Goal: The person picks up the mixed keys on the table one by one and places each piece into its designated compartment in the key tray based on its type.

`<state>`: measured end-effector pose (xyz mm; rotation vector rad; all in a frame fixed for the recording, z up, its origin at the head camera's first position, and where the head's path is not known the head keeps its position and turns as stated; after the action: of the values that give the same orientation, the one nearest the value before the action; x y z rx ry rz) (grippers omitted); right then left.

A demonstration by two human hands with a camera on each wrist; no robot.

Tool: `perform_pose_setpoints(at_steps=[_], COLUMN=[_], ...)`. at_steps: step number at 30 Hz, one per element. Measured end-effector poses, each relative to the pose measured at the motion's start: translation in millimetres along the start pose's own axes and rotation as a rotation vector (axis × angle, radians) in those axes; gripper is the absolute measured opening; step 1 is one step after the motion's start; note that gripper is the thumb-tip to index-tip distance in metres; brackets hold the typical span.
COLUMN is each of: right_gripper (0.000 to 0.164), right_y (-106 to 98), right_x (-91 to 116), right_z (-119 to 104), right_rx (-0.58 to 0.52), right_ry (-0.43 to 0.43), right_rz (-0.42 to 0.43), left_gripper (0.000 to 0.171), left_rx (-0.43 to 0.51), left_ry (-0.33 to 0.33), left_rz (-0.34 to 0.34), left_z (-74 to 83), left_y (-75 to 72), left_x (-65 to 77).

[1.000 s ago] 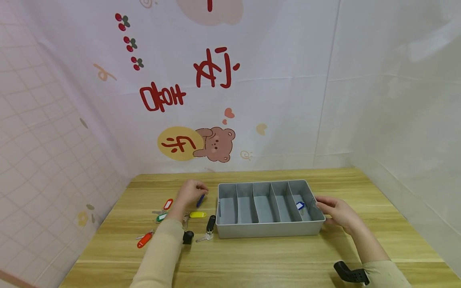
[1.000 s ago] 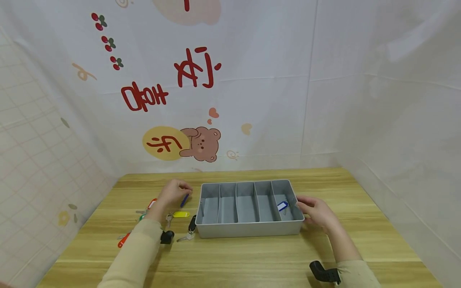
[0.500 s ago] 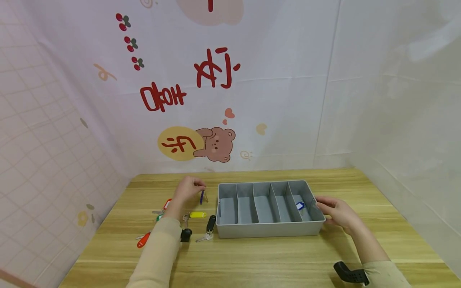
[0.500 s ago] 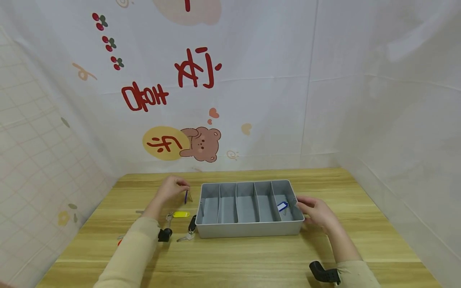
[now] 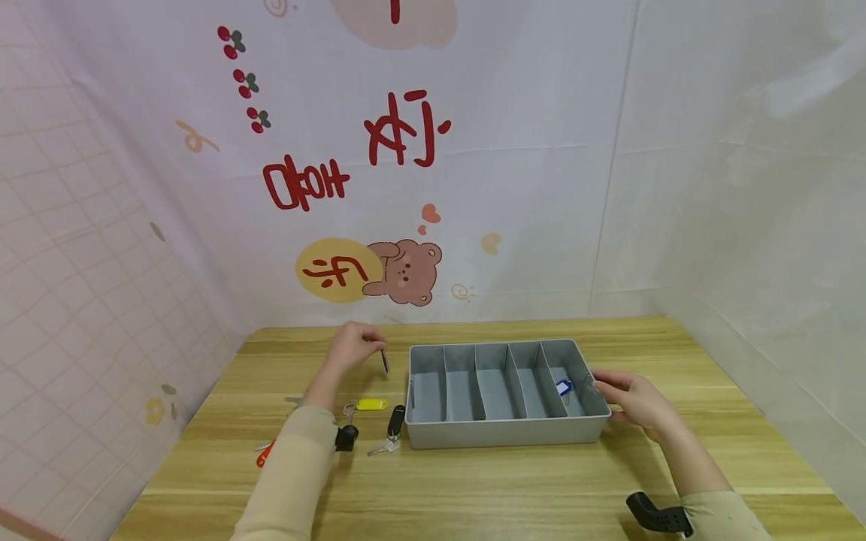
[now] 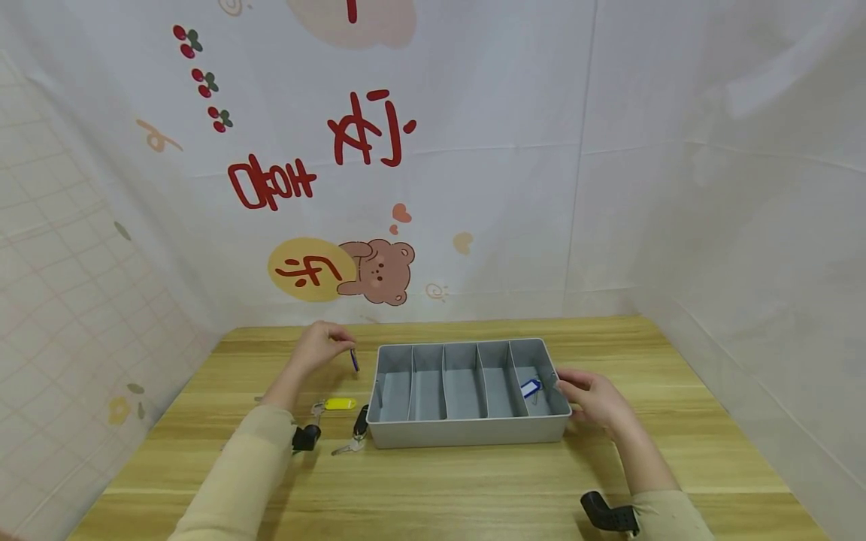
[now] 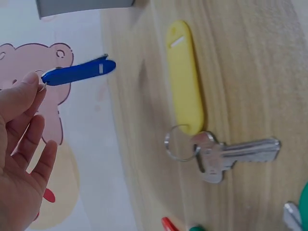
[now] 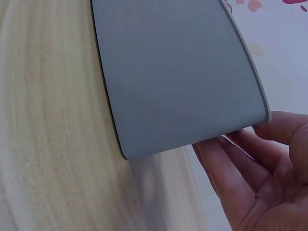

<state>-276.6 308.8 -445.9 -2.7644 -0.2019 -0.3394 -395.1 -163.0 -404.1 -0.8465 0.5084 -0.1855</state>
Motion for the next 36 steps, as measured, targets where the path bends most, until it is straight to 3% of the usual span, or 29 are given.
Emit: perform_pose_setpoints(at_steps=[9,15,36], right_gripper=[0.055,0.055,0.056], right_y=[-0.1,-0.5,0.6], right_x=[0.4,0.6,1.0], right_z=[-0.3,-0.6,-2.7], right_rx=[-0.001,0.002,-0.004], right_ry=[0.005,0.005,-0.004], right_rz=[0.005,0.004,-0.012], left_gripper=[0.006,0.005,0.005], left_rx=[-0.012,-0.014,0.002], left_ry=[0.066,0.067,0.207], left_rz=[0.027,0.033,0.049], left_z=[18.1,28.6,69.1], left_y=[-10.1,-14.4,-14.5], left_x=[-6.6,-8.6,-13.9])
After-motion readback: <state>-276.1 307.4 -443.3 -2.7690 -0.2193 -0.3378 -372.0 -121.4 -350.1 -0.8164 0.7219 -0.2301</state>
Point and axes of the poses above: each hand's wrist, its own x-axis away from the middle knuckle, its own y-axis out of the palm, z = x × y, the point moved 6 cm from there along -x, towards the middle knuckle, and after that the axes turned 8 degrees about y, right-handed, at the moved point
